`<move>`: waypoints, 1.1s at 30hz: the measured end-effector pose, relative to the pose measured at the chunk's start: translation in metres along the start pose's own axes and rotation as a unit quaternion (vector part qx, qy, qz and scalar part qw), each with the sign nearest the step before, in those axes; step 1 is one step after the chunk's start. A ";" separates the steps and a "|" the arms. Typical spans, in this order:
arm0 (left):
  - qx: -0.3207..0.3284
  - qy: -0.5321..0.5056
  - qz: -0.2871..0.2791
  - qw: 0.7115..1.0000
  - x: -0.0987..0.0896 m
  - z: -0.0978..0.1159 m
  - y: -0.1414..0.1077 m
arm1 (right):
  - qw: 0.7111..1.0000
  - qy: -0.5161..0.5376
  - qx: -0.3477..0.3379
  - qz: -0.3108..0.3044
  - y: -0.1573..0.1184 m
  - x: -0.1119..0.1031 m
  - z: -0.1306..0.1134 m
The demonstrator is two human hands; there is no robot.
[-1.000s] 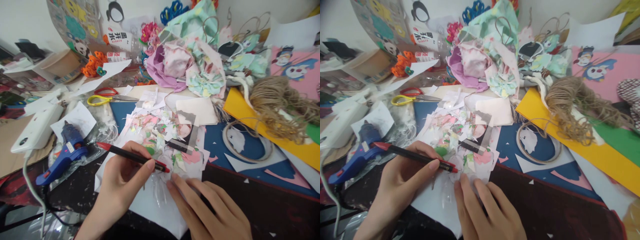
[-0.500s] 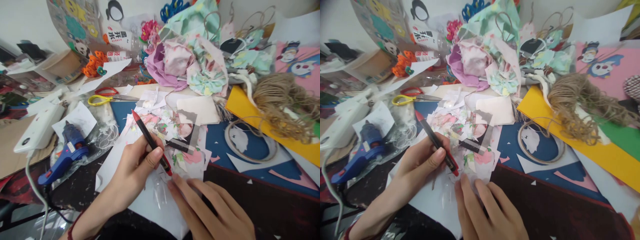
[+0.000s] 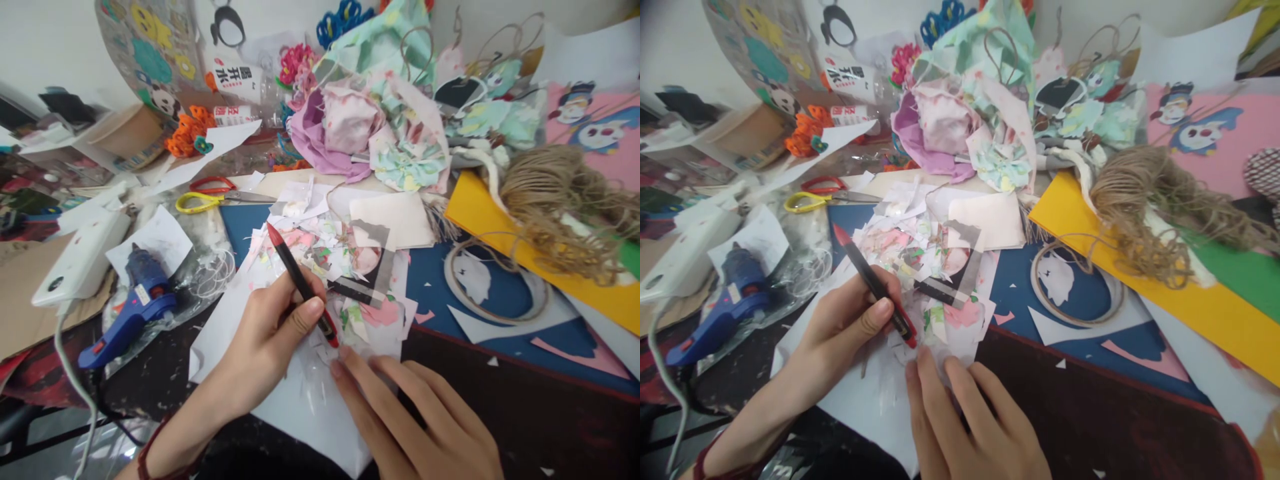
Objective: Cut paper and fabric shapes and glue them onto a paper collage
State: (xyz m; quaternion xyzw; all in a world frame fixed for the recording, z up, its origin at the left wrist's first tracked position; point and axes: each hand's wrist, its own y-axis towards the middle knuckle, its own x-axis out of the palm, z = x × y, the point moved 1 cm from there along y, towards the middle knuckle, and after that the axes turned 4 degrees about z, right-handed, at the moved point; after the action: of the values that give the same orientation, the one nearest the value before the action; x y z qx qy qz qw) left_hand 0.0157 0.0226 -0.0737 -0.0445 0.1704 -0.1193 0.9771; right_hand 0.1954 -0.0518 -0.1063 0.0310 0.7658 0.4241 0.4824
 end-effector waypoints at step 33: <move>-0.006 -0.002 0.014 1.000 -0.001 -0.002 -0.001 | 0.999 -0.006 0.004 0.035 0.004 0.004 0.000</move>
State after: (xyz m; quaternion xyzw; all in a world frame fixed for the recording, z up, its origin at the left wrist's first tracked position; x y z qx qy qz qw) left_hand 0.0141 0.0221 -0.0750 -0.0485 0.1701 -0.1040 0.9787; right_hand 0.1917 -0.0479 -0.1067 0.0623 0.7629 0.4373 0.4721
